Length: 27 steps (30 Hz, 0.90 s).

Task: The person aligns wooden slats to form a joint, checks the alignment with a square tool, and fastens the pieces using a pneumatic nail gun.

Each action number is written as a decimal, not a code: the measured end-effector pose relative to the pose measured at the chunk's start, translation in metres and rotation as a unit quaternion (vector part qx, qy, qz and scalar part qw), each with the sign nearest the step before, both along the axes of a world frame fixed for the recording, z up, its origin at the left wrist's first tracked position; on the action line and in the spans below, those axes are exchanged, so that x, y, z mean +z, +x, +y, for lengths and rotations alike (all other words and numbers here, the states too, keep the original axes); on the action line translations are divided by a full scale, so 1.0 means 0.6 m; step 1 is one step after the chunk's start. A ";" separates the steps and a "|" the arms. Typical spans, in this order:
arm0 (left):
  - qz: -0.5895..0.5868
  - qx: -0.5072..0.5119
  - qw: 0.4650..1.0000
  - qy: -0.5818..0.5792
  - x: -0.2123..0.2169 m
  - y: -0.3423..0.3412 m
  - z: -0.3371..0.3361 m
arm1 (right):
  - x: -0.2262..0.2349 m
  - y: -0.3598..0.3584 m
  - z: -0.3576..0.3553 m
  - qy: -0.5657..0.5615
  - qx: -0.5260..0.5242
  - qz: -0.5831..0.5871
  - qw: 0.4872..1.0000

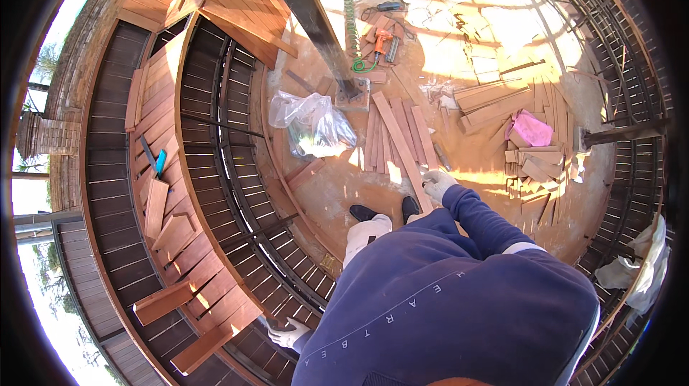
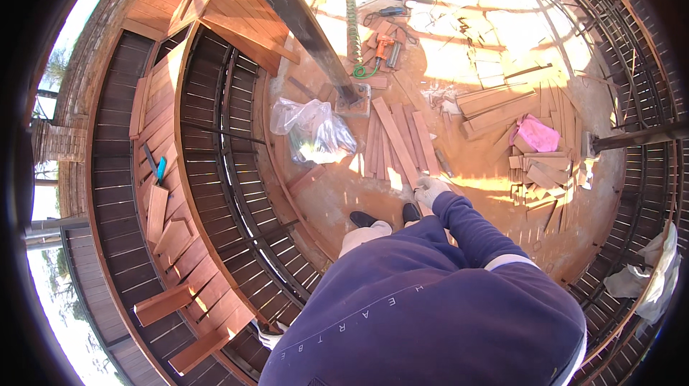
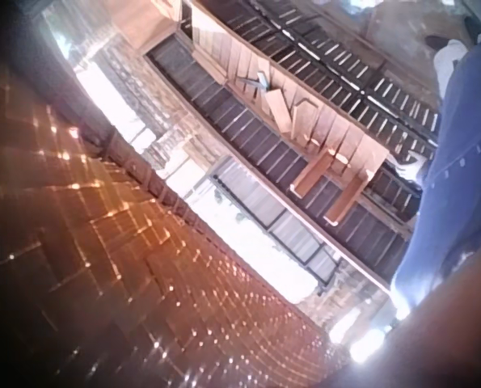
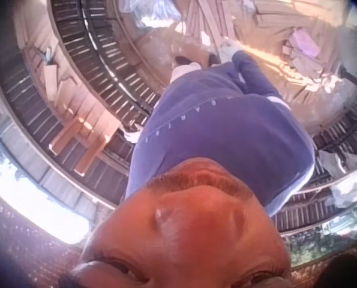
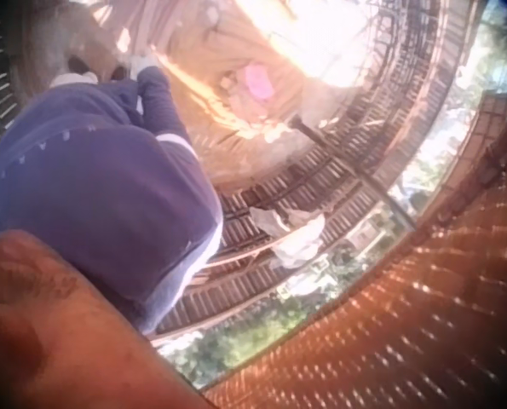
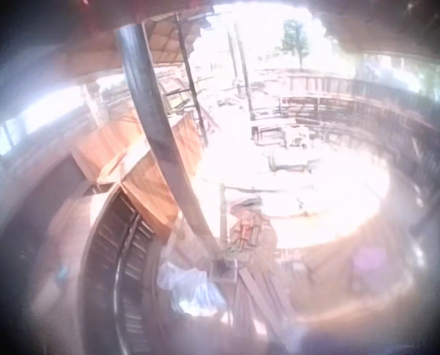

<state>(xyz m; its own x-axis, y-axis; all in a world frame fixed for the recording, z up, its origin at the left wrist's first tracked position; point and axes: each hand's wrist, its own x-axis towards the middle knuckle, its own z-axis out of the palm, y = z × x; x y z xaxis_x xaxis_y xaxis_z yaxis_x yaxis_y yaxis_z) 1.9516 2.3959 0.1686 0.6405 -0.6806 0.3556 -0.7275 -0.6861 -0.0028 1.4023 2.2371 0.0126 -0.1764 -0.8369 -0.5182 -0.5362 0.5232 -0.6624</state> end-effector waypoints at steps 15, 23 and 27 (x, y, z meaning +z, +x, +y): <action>0.579 -0.390 0.711 -0.080 -0.007 -0.377 -0.733 | -0.030 -0.189 -0.083 0.075 -0.250 0.082 0.962; 0.348 -0.632 0.630 -0.287 0.152 -0.619 -1.100 | 0.037 -0.299 -0.275 -0.004 -0.296 0.095 0.950; 0.452 -0.594 0.589 -0.310 0.200 -0.740 -1.184 | -0.017 -0.340 -0.441 0.083 -0.145 0.055 0.984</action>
